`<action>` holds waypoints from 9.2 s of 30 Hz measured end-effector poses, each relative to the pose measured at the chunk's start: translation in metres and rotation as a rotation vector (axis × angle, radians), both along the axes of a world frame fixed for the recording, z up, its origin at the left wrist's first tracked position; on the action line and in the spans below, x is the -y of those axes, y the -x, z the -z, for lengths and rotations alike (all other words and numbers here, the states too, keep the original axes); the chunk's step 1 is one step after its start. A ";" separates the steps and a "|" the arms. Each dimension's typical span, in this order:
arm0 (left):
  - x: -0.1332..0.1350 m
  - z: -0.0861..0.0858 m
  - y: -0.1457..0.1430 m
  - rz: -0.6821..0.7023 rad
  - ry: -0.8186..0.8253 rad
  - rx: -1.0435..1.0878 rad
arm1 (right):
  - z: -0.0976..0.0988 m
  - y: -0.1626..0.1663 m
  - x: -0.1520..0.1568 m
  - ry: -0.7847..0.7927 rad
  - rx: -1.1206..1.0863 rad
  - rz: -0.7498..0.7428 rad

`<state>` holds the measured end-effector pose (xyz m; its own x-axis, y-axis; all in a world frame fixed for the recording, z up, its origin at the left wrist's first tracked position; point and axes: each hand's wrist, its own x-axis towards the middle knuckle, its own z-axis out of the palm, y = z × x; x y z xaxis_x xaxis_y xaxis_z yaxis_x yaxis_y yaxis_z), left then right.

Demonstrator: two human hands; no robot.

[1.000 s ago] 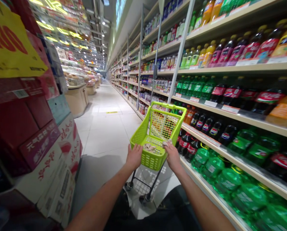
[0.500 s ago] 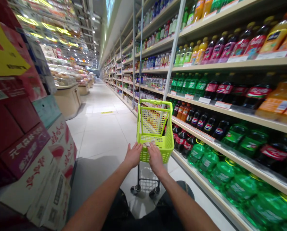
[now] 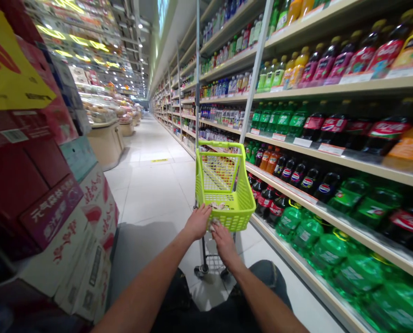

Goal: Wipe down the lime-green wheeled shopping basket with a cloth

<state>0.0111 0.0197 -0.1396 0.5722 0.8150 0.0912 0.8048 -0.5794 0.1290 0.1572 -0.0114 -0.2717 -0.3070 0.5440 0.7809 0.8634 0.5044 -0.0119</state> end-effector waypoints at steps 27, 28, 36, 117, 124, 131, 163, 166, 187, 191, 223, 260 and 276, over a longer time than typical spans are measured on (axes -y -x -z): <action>0.028 0.008 -0.052 -0.066 -0.193 -0.087 | 0.002 -0.083 0.016 0.055 -0.088 0.208; 0.028 0.008 -0.052 -0.064 -0.197 -0.092 | 0.006 -0.086 0.018 0.061 -0.093 0.203; 0.033 0.004 -0.073 -0.075 -0.186 -0.085 | -0.011 -0.102 0.000 -0.019 -0.332 0.286; 0.019 0.032 -0.025 -0.170 -0.303 0.106 | -0.071 -0.096 -0.018 0.112 -0.229 0.301; 0.004 -0.003 -0.063 -0.081 -0.036 0.323 | -0.074 -0.037 -0.013 0.236 -0.288 0.015; -0.004 -0.015 -0.093 0.064 0.174 0.387 | -0.075 -0.071 -0.009 0.381 -0.341 -0.026; -0.035 -0.006 -0.006 -0.013 -0.012 0.267 | -0.084 -0.091 -0.035 0.418 -0.135 0.205; -0.040 -0.009 0.010 -0.019 -0.026 0.228 | -0.083 -0.089 -0.035 0.456 -0.093 0.172; -0.039 -0.005 -0.065 0.339 -0.140 0.213 | -0.103 -0.121 -0.024 0.581 -0.090 0.221; -0.070 -0.025 -0.043 0.076 -0.169 0.194 | -0.110 -0.125 -0.017 0.596 -0.094 0.295; -0.125 -0.110 0.060 -0.127 -0.313 0.061 | -0.087 -0.134 -0.033 0.339 -0.161 0.284; -0.096 -0.079 -0.037 -0.156 -0.290 -0.021 | -0.106 -0.175 -0.063 0.381 -0.469 0.259; -0.092 -0.080 -0.050 -0.125 -0.212 0.011 | -0.111 -0.181 -0.070 0.397 -0.435 0.310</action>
<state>0.0615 0.1114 -0.0599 0.4658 0.8415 0.2735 0.8712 -0.4903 0.0247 0.3381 0.0587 -0.1607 0.2078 0.8283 0.5203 0.8424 0.1189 -0.5256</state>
